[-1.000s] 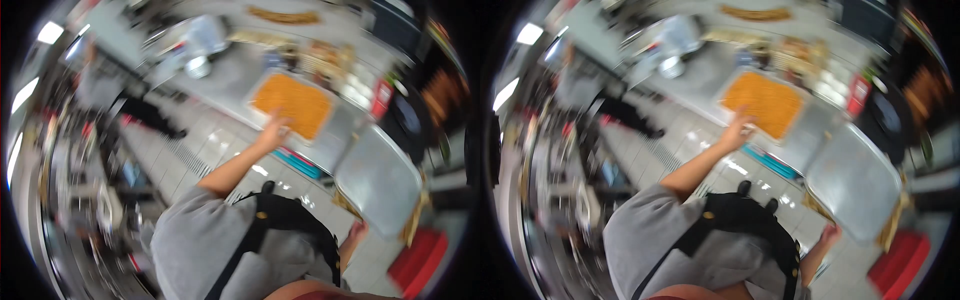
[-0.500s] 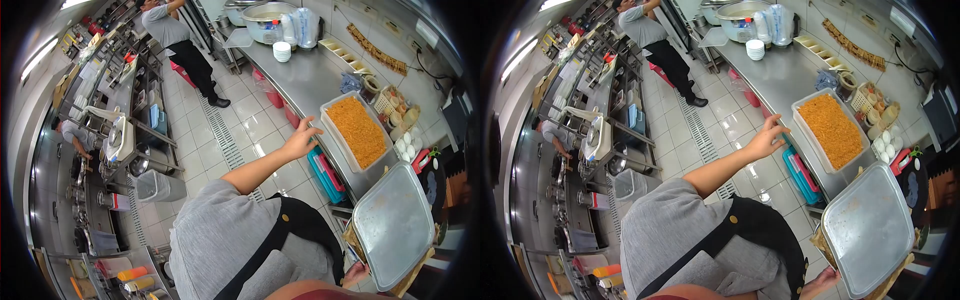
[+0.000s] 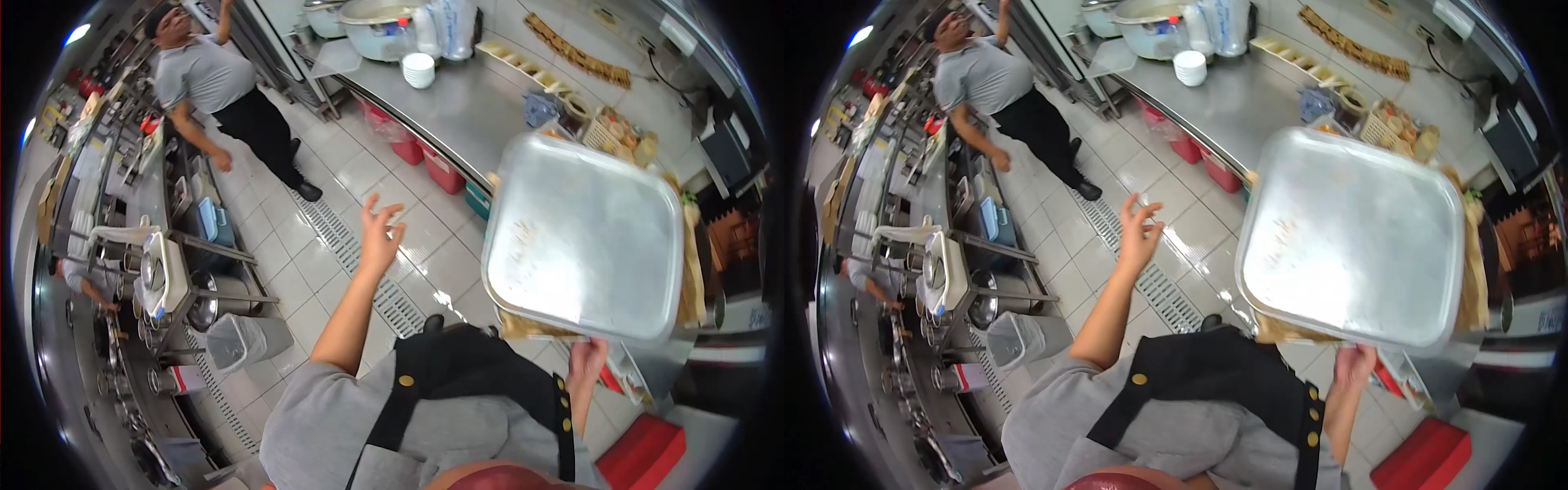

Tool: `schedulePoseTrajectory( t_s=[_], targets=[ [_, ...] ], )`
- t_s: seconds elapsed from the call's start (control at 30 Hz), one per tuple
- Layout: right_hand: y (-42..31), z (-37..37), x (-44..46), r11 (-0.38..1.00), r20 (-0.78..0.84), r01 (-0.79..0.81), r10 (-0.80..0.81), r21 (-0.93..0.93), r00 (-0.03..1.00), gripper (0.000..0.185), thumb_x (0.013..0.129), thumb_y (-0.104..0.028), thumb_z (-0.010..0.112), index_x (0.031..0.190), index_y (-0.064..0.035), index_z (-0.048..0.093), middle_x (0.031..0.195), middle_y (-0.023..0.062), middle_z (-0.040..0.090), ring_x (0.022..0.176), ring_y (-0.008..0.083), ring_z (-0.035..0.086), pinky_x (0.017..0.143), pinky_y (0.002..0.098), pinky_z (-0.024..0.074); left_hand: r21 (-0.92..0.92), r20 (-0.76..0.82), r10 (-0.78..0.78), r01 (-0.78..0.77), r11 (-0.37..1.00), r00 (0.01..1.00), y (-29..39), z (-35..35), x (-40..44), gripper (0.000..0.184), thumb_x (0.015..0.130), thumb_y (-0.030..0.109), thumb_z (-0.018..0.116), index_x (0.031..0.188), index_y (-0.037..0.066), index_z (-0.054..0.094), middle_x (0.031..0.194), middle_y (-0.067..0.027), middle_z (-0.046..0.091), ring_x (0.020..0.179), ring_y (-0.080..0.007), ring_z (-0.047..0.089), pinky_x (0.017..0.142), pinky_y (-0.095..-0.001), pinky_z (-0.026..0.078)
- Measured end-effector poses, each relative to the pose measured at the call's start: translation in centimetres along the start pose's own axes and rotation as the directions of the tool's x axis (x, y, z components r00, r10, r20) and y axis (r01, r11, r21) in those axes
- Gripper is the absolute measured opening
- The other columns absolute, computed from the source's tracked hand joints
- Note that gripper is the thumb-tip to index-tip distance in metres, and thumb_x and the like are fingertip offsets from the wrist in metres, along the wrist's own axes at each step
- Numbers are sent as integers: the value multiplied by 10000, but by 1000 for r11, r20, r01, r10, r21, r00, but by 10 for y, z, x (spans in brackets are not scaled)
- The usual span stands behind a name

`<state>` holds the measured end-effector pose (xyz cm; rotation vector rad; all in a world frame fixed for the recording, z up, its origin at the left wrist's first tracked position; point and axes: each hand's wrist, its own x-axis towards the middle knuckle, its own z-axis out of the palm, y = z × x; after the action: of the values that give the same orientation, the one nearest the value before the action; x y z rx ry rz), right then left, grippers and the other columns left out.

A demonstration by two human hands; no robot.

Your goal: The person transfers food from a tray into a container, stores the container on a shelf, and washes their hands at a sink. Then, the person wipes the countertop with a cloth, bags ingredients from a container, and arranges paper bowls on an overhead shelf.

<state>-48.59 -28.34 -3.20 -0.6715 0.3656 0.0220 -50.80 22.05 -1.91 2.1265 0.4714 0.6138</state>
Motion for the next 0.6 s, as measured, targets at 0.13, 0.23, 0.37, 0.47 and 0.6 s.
schedulePoseTrajectory(
  t_s=[0.13, 0.23, 0.37, 0.47, 0.6],
  targets=[
    [53, 61, 21, 991, 198, -105, 120, -81, 973, 584, 657, 36, 546, 1241, 25, 535, 1216, 140, 606, 1178, 298, 561, 1097, 450, 409, -19, -70, -108, 107, 994, 992, -36, -56, -25, 375, 838, 10, 677, 1201, 94, 636, 1533, -190, 238, 1166, -319, 572, 834, -364, 571],
    [94, 121, 25, 968, 230, -238, 251, -84, 940, 595, 708, 76, 573, 1290, -37, 517, 1207, 105, 610, 1145, 260, 597, 986, 392, 511, 8, -172, -90, 92, 996, 981, -92, -97, -55, 423, 884, 28, 634, 1300, 87, 584, 1538, -142, 264, 1138, -276, 581, 881, -363, 546],
    [150, 159, 40, 873, 365, -454, 486, -177, 794, 429, 771, 28, 617, 1198, -12, 597, 1116, 141, 672, 1037, 279, 660, 957, 440, 528, 154, -315, -100, 155, 976, 944, -116, -142, -106, 382, 900, 33, 613, 1280, 48, 576, 1525, -160, 249, 1054, -272, 579, 783, -349, 537],
    [178, 193, 40, 820, 399, -484, 572, -307, 717, 444, 793, 46, 547, 1234, 0, 565, 1113, 131, 657, 1018, 261, 668, 861, 452, 567, 249, -426, -121, 245, 937, 897, -109, -161, -132, 382, 904, 31, 613, 1283, 45, 573, 1522, -160, 250, 1064, -280, 578, 810, -372, 536],
    [228, 195, 49, 666, 454, -610, 743, -430, 491, 470, 774, 47, 560, 1241, 5, 558, 1102, 123, 660, 1016, 253, 660, 855, 414, 561, 371, -531, -61, 297, 880, 845, -141, -185, -209, 395, 887, 11, 627, 1277, 50, 577, 1524, -162, 243, 1098, -288, 575, 854, -379, 536]
  ],
)
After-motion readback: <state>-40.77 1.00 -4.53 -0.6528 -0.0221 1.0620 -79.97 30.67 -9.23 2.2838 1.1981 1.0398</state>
